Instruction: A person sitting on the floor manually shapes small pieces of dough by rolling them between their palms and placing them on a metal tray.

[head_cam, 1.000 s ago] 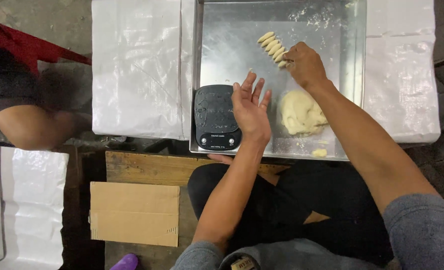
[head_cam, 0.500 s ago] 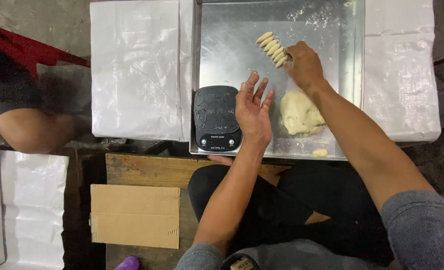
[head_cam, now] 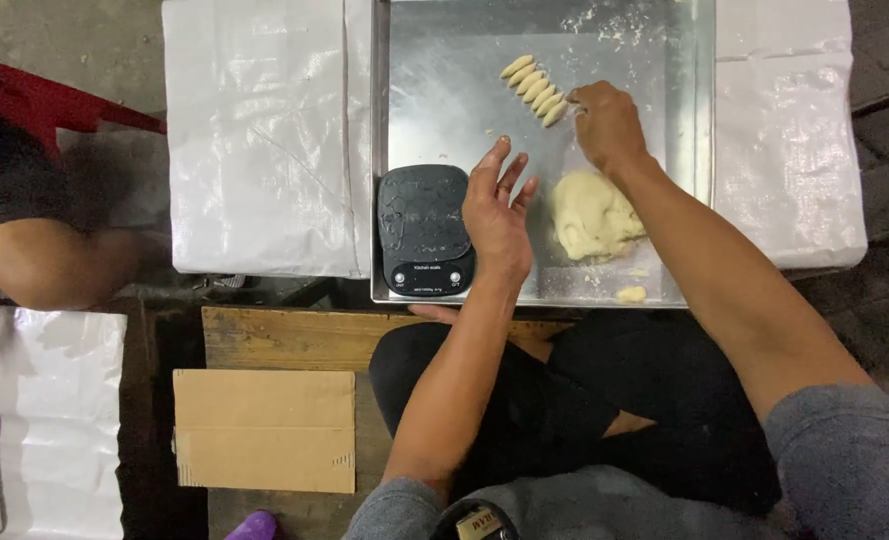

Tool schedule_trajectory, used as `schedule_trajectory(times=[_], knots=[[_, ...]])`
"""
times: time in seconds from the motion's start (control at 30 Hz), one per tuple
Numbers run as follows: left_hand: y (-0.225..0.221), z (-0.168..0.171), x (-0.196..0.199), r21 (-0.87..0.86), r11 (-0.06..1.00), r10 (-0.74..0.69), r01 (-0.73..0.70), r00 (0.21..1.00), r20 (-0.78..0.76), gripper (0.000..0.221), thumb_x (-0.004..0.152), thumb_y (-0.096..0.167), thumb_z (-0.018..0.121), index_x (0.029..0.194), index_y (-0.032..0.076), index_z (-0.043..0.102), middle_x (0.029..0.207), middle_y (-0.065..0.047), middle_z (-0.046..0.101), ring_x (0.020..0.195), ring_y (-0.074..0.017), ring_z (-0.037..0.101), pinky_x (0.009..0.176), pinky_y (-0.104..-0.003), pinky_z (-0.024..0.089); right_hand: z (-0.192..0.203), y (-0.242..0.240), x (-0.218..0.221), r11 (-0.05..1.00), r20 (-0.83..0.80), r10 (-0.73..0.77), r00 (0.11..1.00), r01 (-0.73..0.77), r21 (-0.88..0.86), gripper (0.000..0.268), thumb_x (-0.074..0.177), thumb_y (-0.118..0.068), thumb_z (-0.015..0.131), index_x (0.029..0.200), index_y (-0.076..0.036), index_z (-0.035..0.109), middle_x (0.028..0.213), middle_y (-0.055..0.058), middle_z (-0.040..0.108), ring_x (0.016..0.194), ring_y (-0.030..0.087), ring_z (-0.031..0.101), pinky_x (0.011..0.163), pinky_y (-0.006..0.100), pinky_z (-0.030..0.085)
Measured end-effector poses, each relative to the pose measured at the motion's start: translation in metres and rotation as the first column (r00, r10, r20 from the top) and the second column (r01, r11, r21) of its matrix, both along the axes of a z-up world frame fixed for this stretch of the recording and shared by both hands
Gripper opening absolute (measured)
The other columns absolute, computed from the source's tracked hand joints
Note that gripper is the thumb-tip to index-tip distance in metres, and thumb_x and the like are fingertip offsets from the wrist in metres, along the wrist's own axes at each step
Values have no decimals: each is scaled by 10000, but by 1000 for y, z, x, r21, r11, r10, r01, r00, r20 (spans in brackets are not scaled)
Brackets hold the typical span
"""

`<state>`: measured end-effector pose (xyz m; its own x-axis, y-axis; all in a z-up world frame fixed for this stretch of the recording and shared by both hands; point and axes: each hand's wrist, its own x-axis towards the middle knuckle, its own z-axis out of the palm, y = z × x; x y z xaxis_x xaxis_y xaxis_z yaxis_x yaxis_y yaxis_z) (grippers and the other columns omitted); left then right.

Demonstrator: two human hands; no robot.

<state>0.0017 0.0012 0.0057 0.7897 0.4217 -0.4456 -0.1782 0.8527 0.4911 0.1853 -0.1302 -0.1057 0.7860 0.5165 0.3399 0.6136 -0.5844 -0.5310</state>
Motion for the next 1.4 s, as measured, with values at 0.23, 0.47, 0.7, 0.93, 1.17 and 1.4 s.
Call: schedule_trajectory(times=[0.23,0.47,0.7,0.93,1.17,1.4], knots=[[-25,-58,3,762,519,-148,388,919,-367,323,873,225,711,1190,165,715,1232,-51,696,1065,-220,675,941,-350,542,75,-81,-52,980,-341,-180,923,140,-139,285,918,-128,701,1187,-52,762,1086,152,755,976,325,687,858,427,541],[-68,-62,-15,860,-415,-172,296,903,-394,688,834,202,800,1447,32,540,1532,-221,477,1409,-552,413,1106,-623,467,80,-108,-133,933,-504,-326,800,357,-36,439,840,-64,739,1279,-66,728,1191,229,704,1027,369,691,853,425,575],[-95,-83,-26,773,-547,-199,322,847,-493,821,944,290,746,1623,79,337,1720,-162,234,1588,-474,159,1242,-677,218,41,-109,-129,877,-468,-416,780,480,21,427,806,-80,772,1232,-110,766,1058,151,670,889,206,664,754,319,559],[-99,-100,-26,640,-687,-95,344,831,-549,802,1032,535,574,1678,239,203,1769,-38,44,1616,-438,34,1237,-699,195,37,-114,-128,837,-490,-460,740,546,39,224,772,-113,829,995,-101,813,878,117,760,735,227,724,619,327,569],[-93,-103,-25,609,-720,-69,333,838,-541,731,1079,448,529,1687,231,185,1774,-37,12,1624,-417,36,1222,-720,182,52,-112,-155,711,-707,-353,612,667,222,311,735,-48,740,1028,-122,813,815,85,745,651,138,710,588,269,582],[-86,-109,-22,715,-632,-177,298,843,-508,875,980,474,640,1685,217,191,1768,-57,79,1619,-434,58,1198,-772,122,65,-115,-178,459,-843,-30,537,757,465,291,894,-53,797,1165,6,708,1011,87,713,858,125,733,840,261,659]])
